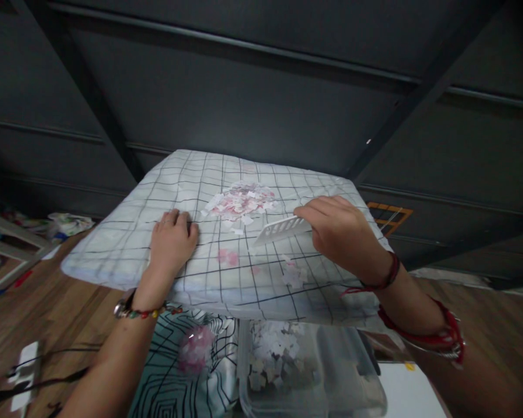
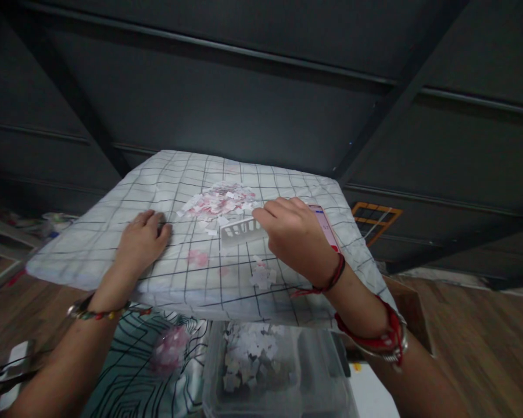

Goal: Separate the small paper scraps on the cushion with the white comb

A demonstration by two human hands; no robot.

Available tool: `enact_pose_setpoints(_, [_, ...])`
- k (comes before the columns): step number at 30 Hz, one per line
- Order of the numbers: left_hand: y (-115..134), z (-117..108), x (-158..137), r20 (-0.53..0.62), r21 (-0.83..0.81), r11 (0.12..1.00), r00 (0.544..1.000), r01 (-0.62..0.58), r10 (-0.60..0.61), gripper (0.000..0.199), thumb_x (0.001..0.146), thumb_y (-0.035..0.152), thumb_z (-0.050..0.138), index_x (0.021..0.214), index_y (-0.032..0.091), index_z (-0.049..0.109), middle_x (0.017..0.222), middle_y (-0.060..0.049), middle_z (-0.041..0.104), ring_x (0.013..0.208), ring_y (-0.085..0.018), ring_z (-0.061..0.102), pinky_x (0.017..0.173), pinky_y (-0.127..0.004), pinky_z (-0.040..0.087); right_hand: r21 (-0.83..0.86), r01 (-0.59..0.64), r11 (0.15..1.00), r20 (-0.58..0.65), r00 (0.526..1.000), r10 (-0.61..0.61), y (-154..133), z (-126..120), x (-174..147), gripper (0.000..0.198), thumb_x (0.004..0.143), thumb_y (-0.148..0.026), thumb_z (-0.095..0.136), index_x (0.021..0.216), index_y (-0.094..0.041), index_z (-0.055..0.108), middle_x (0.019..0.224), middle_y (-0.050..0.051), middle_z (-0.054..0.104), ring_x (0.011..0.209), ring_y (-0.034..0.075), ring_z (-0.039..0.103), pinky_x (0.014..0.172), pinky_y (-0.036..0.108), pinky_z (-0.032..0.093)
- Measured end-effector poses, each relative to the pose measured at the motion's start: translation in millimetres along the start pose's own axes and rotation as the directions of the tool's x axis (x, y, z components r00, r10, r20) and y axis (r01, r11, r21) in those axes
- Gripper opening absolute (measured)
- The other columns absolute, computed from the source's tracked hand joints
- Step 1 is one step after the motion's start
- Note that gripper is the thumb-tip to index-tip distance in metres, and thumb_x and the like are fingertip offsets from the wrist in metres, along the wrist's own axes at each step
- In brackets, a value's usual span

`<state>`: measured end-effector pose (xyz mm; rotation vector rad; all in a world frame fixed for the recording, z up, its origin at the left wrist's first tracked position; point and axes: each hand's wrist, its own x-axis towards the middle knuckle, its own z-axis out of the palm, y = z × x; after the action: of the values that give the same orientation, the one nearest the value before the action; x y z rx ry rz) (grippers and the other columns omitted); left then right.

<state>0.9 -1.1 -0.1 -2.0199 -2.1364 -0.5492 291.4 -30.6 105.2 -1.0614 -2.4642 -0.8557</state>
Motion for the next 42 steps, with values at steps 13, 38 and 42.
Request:
enact_pose_setpoints(13, [0.5,0.5,0.1,0.003,0.02,1.0,1.0,0.002,-0.002,0.045,0.086,0.033,0.033,0.116,0.008,0.056,0.128,-0.021,0.052,0.121,-0.032,0.045,0.099,-0.048,0.038,-0.049,-0.022,0.999,0.022,0.999,0.023,-3.4,-5.0,-0.2,0.031,0.068,0.004,0.04,0.078,-0.015,0.063,0.071,0.005,0.06,0.069,0.019,0.048,0.067,0.031,0.031])
enact_pose_setpoints(38, [-0.3,0.6,0.4,0.006,0.0,1.0,1.0,-0.006,0.006,0.045,0.086,0.033,0.033,0.115,0.008,0.056,0.128,-0.02,0.052,0.122,-0.033,0.045,0.099,-0.048,0.037,0.138,0.015,0.99,0.06,0.998,-0.024,-9.3,-20.4,-7.1,0.032,0.07,0.004,0.036,0.074,-0.018,0.059,0.066,0.003,0.057,0.066,0.018,0.048,0.062,0.03,0.033])
enact_pose_setpoints(42, [-0.5,1.3,0.5,-0.006,-0.025,1.0,1.0,-0.006,0.006,0.044,0.085,0.033,0.034,0.115,0.008,0.056,0.128,-0.021,0.051,0.122,-0.034,0.044,0.099,-0.05,0.037,0.098,-0.002,0.995,0.088,0.996,-0.007,-10.6,-18.0,-4.6,0.03,0.068,0.004,0.039,0.074,-0.018,0.06,0.066,0.002,0.057,0.066,0.018,0.046,0.063,0.03,0.031])
